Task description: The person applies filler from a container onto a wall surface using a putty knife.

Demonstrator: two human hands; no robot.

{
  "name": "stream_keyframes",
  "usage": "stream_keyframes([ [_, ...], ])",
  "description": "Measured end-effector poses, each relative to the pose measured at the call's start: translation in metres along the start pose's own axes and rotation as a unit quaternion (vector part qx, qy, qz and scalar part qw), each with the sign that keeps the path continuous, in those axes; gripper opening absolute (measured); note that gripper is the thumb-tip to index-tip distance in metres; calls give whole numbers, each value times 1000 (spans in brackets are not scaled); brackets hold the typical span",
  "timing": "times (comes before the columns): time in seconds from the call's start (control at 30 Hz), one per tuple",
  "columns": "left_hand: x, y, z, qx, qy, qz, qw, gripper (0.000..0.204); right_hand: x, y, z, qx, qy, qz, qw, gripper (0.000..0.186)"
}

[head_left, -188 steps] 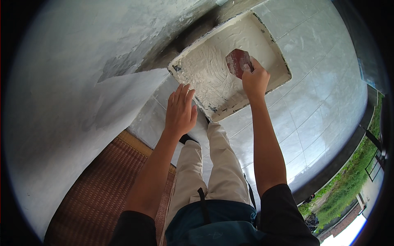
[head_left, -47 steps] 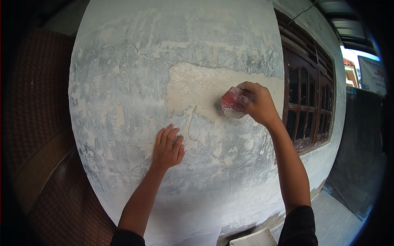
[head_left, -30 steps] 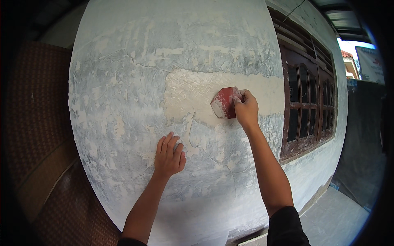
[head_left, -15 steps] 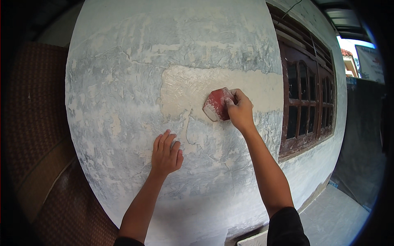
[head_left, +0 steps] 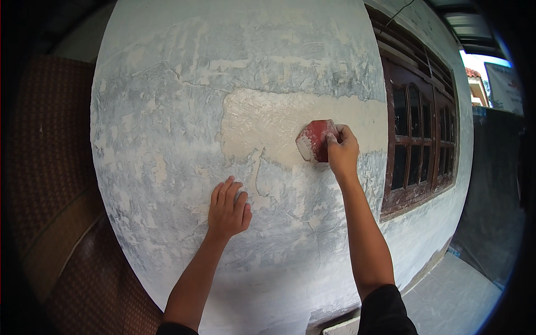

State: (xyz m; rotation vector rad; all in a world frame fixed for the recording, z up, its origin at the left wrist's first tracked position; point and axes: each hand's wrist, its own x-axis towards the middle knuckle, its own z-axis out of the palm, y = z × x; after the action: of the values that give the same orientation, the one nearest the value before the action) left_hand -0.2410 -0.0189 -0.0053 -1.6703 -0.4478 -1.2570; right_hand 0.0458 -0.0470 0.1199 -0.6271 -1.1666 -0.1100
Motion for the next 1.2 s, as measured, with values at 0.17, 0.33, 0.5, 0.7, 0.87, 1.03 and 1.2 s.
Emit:
stream_keyframes([
  [0.17, -3, -3, -1, 3, -1, 0, 1000, 27, -25, -11, 22, -42, -47, -30, 998, 18],
  [0.33, -1, -2, -2, 1, -4, 1, 1000, 27, -6, 6, -2, 50, 9, 47, 998, 16],
  [0.5, -5, -6, 0, 6, -5, 2, 1000, 29, -19, 4, 14, -16, -90, -10, 996, 17],
  [0.7, -3, 0, 0, 19, 3, -10, 1000, 21, 3, 10, -3, 85, -43, 18, 995, 15],
  [0.87, -2, -1, 2, 18, 6, -9, 1000, 20, 9, 14, -8, 31, -78, 29, 996, 15],
  [1.03, -4, -2, 0, 21, 4, -12, 1000, 21, -1, 12, -7, 24, -98, 3, 995, 16],
  [1.2, -2, 0, 1, 21, 2, -17, 1000, 20, 6, 5, -17, 99, -32, 47, 993, 16],
])
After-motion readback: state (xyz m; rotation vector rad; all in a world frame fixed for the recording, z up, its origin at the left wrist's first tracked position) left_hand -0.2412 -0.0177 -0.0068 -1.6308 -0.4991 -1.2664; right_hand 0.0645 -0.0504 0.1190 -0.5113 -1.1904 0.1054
